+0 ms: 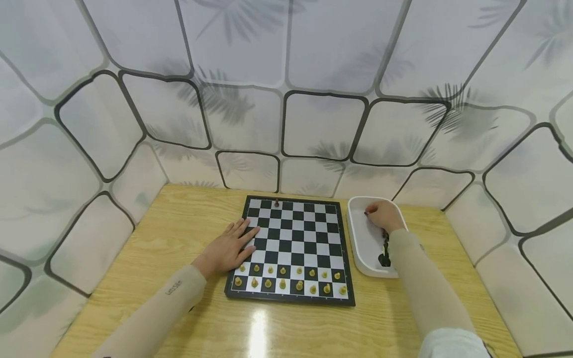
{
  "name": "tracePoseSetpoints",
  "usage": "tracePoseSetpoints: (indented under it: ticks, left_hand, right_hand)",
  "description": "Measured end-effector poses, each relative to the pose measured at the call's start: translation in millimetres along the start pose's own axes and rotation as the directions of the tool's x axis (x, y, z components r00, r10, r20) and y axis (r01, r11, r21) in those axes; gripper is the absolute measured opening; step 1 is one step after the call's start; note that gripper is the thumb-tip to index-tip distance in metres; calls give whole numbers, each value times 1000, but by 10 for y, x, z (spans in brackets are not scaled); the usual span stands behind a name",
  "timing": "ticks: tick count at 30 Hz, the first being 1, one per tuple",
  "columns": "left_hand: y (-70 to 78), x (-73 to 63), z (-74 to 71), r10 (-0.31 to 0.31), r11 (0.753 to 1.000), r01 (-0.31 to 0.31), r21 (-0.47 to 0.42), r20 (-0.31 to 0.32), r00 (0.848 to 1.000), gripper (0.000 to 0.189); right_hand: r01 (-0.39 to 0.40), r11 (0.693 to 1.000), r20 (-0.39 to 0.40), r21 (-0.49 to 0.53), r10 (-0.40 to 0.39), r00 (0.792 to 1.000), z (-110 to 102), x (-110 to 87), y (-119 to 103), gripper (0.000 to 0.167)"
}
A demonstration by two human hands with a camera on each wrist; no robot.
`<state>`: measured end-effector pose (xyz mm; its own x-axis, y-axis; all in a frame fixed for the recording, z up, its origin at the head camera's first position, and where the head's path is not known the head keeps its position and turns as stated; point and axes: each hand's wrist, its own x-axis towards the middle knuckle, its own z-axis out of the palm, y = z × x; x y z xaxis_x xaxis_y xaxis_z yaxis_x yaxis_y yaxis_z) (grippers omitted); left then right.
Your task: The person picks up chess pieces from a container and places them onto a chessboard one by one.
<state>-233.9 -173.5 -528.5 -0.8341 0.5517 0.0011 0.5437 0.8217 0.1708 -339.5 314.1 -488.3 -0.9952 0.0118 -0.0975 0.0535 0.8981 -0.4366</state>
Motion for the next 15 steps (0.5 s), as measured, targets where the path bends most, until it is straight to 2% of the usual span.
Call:
tracePoseSetpoints:
  ticks: [5,11,15]
  left_hand:
    - [-2,2,-3,5,1000,-5,-1,0,1000,64]
    - [8,-6,-16,5,1000,-5,-2,-4,1000,64]
    - [10,-6,-23,2,1000,-2,1,4,1000,64]
  right_hand:
    - [-44,998,37,36,43,998,30,1,17,33]
    - [-27,999,32,31,26,999,59,38,36,32]
    - [-25,997,46,77,21,999,58,49,32,34]
